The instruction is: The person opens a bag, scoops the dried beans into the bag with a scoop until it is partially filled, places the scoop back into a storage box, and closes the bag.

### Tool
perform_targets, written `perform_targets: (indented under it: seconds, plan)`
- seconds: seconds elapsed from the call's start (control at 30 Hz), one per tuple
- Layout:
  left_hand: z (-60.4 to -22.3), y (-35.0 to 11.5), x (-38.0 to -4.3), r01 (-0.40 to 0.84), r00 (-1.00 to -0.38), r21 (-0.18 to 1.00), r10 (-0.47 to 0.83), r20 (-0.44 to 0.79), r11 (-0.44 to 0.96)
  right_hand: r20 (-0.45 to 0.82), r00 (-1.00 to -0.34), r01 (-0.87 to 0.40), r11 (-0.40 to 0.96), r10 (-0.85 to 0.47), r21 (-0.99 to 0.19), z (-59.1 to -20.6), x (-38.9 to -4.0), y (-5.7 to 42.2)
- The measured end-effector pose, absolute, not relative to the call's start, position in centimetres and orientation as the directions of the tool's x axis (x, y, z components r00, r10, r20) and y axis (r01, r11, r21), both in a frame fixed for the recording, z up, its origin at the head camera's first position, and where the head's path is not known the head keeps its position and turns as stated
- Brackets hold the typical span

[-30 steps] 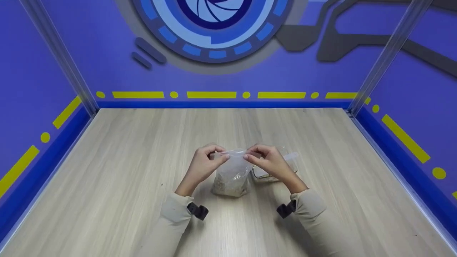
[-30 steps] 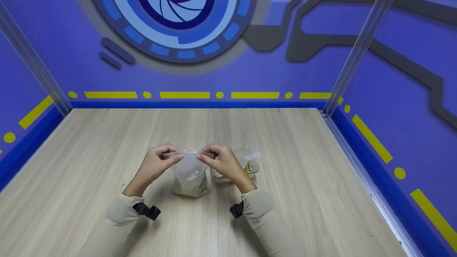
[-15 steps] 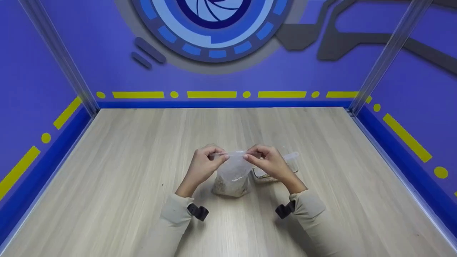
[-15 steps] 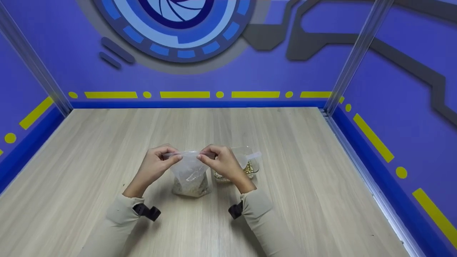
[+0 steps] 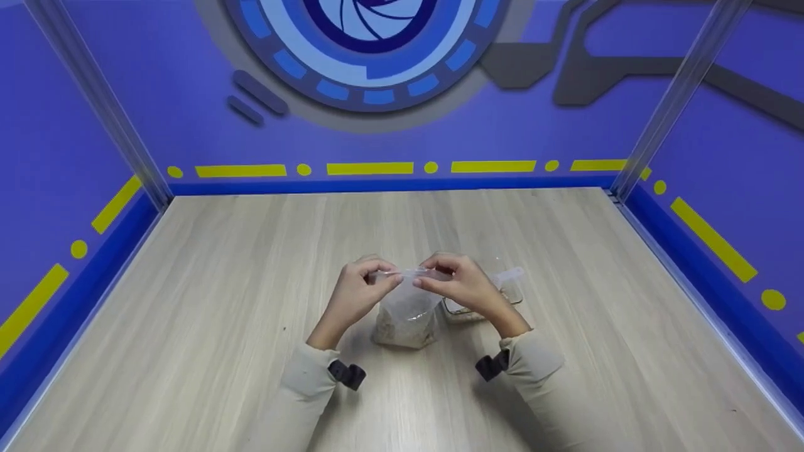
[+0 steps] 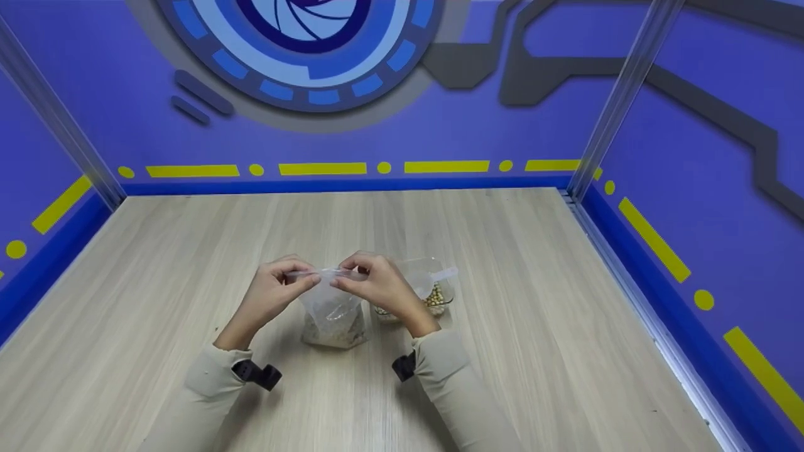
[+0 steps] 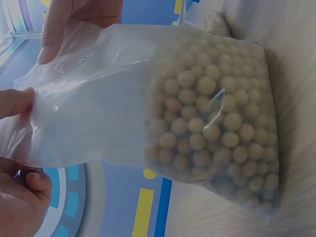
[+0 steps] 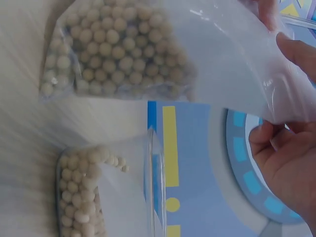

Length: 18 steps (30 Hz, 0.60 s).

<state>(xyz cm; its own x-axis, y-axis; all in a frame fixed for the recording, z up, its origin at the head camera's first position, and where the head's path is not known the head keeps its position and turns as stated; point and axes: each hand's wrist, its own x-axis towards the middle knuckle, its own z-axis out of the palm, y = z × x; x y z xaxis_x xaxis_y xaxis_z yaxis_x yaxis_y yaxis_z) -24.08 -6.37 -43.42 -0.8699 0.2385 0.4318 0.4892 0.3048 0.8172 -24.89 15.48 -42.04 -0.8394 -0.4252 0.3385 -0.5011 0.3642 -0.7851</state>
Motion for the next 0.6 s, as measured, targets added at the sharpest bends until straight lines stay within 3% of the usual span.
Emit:
perform_targets:
  seconds: [0.4, 0.6]
  plan:
    - [-43.5, -6.4, -24.0, 0.501, -0.864, 0.808, 0.240, 0.443, 0.309, 0.363, -0.839, -0.504, 0.326, -0.406, -0.800, -42.4, -24.9, 14.2]
    - [-43.4, -6.5, -24.0, 0.516, -0.855, 0.802, 0.238, 0.460, 0.302, 0.380, -0.820, -0.528, 0.308, -0.428, -0.792, -39.9, -23.3, 13.6]
